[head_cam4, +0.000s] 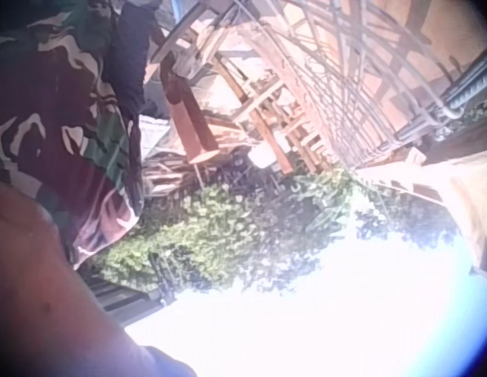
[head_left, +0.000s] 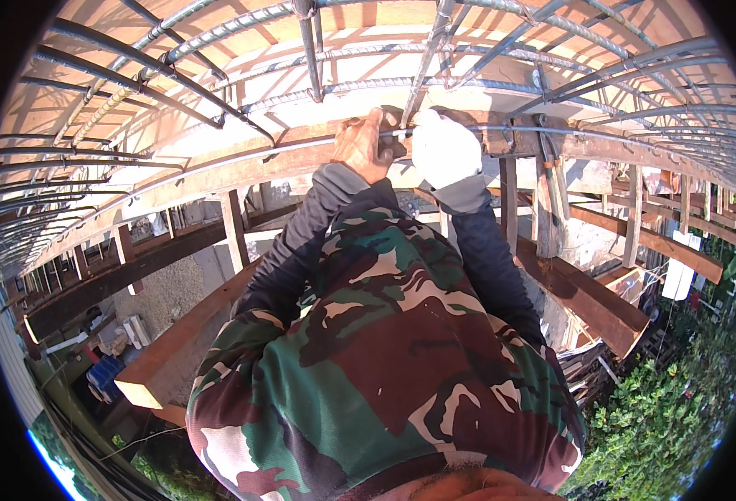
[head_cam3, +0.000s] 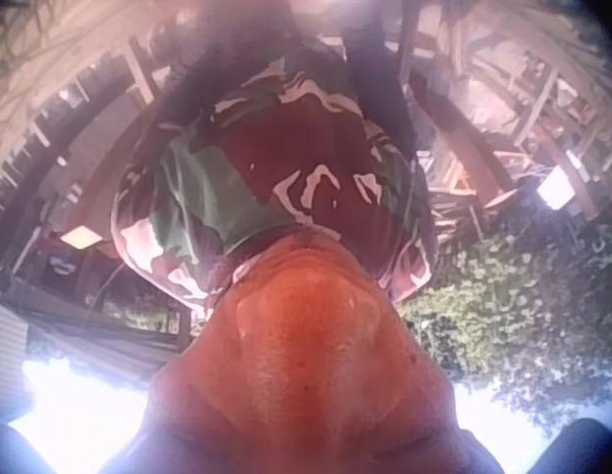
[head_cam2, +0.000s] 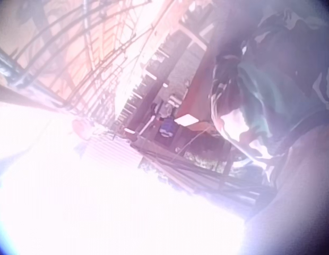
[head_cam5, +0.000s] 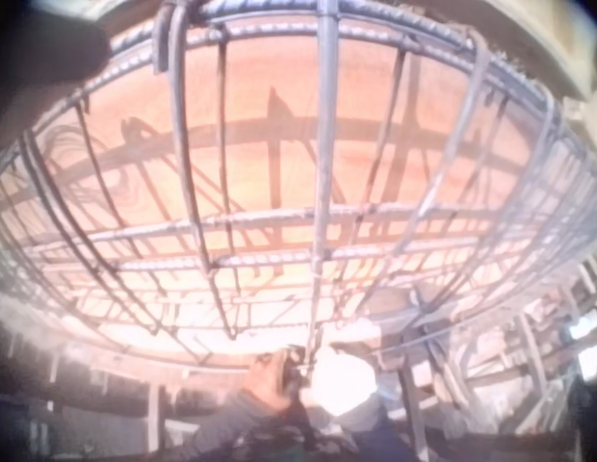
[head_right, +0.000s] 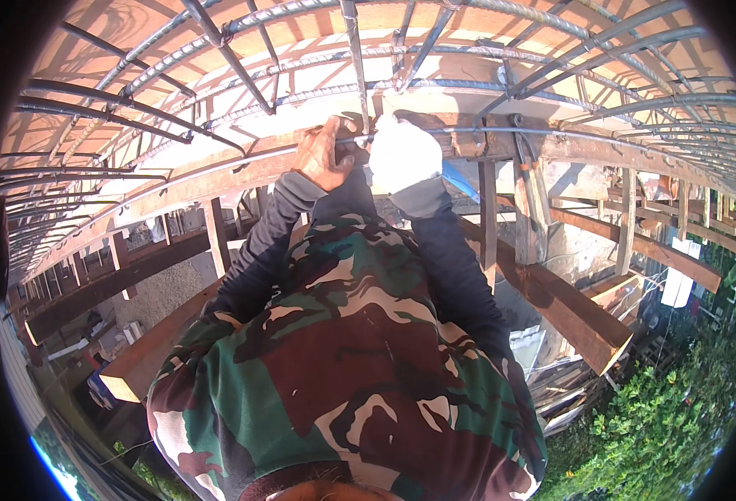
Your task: The person secures a rebar structure to a wooden frame using wire and pliers. They wrap wire around the rebar and wooden supports, then twist and cut the wire with pliers to hold the rebar in place.
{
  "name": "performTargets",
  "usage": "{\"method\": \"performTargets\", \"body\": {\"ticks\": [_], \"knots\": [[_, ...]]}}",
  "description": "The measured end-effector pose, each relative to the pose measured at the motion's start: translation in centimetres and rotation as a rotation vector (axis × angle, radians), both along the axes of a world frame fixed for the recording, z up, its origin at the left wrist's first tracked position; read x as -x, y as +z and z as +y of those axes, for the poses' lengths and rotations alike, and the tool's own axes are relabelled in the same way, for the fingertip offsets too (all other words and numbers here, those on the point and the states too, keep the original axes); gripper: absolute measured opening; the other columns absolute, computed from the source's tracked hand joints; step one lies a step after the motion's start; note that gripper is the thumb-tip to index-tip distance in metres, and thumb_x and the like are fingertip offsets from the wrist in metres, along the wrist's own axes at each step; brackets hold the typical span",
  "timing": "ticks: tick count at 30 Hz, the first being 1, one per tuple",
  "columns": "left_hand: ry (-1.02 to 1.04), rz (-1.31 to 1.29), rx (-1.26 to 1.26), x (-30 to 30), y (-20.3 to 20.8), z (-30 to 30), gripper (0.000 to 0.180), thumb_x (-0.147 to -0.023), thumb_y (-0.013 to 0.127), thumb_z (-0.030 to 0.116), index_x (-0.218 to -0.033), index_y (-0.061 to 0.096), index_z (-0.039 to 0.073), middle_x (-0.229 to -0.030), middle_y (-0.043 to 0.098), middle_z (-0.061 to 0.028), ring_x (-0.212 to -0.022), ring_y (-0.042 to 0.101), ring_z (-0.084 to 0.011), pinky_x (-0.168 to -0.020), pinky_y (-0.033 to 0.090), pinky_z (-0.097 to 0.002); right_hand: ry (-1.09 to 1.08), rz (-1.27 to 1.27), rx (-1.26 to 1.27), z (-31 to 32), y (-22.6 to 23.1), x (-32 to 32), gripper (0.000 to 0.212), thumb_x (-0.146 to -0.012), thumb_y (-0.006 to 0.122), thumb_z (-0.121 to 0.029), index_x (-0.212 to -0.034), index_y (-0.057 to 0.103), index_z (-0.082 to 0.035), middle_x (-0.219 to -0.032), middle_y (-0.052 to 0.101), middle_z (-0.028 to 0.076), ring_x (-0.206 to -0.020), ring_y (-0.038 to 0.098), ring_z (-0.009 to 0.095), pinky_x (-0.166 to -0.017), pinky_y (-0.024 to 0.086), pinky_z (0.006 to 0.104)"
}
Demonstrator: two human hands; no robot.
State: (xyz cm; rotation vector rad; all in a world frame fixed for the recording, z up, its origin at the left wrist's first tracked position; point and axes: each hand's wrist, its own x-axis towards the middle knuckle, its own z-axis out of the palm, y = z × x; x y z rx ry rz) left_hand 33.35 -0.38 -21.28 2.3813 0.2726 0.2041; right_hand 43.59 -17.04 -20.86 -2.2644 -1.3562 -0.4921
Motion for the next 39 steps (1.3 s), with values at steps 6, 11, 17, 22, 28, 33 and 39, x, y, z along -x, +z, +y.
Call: {"method": "performTargets", "body": {"ticks": [6,11,17,22,28,33,39], "knots": [[-0.143,-0.077,-0.186,0.8,-2.1,1.0,0.048,-0.071,0.062,0.001,-0.117,0.052,0.006,-0.106,0.063,-0.0183,-0.107,0.057,-0.0410,-0.099,0.034,-0.0604,0.057,0.023,-0.108,0.4,-0.5,-0.8,0.018,-0.086,0.064,-0.009,-0.103,0.066,-0.002,-0.085,0.067,0.012,-0.074,0.065,0.028,-0.067,0.053,0.0383],[-0.157,-0.054,-0.218,1.1,-2.1,0.6,0.048,-0.072,0.075,0.009,-0.116,0.055,0.005,-0.112,0.060,-0.0171,-0.108,0.055,-0.0379,-0.093,0.036,-0.0525,0.042,-0.004,-0.178,0.3,-1.3,-1.0,0.019,-0.085,0.066,-0.010,-0.103,0.067,-0.004,-0.088,0.069,0.011,-0.076,0.066,0.028,-0.069,0.054,0.0382],[0.030,-0.250,-0.319,1.1,-1.8,-0.7,0.036,-0.075,0.079,0.024,-0.104,0.065,0.009,-0.122,0.057,-0.0135,-0.113,0.053,-0.0347,-0.099,0.035,-0.0532,0.257,0.078,-0.207,-0.6,0.2,-2.3,0.023,-0.083,0.068,-0.011,-0.105,0.068,-0.006,-0.099,0.069,0.010,-0.089,0.065,0.027,-0.080,0.053,0.0386],[0.241,-0.212,-0.534,3.3,-2.2,-2.9,0.039,-0.080,0.074,0.029,-0.116,0.068,0.017,-0.140,0.048,-0.0129,-0.127,0.045,-0.0346,-0.108,0.026,-0.0595,0.175,0.067,-0.091,0.8,1.1,-2.5,0.016,-0.077,0.068,-0.017,-0.091,0.068,-0.008,-0.085,0.067,0.009,-0.081,0.065,0.027,-0.072,0.053,0.0396],[0.424,0.008,-0.569,3.7,-3.8,-5.8,0.047,-0.086,0.066,0.038,-0.125,0.063,0.012,-0.154,0.034,-0.0153,-0.142,0.030,-0.0369,-0.112,0.014,-0.0653,0.135,0.071,0.022,1.3,0.7,-2.8,0.009,-0.078,0.067,-0.020,-0.083,0.066,-0.012,-0.076,0.065,0.008,-0.076,0.065,0.025,-0.068,0.053,0.0385],[0.380,-0.190,-0.483,3.5,-3.9,-5.1,0.028,-0.083,0.071,0.028,-0.107,0.070,0.016,-0.147,0.044,-0.0103,-0.138,0.037,-0.0348,-0.109,0.022,-0.0651,0.219,-0.024,-0.081,0.9,0.8,-3.2,0.012,-0.078,0.067,-0.017,-0.088,0.067,-0.010,-0.081,0.064,0.008,-0.077,0.064,0.024,-0.068,0.053,0.0376],[0.311,-0.375,-0.450,3.8,-2.2,-4.8,0.018,-0.077,0.074,0.018,-0.091,0.066,0.008,-0.129,0.059,-0.0095,-0.121,0.052,-0.0310,-0.105,0.029,-0.0580,0.029,0.009,-0.086,-0.4,2.0,-1.9,0.038,-0.079,0.065,-0.011,-0.116,0.063,-0.001,-0.083,0.062,0.009,-0.070,0.062,0.024,-0.062,0.051,0.0338]]}}
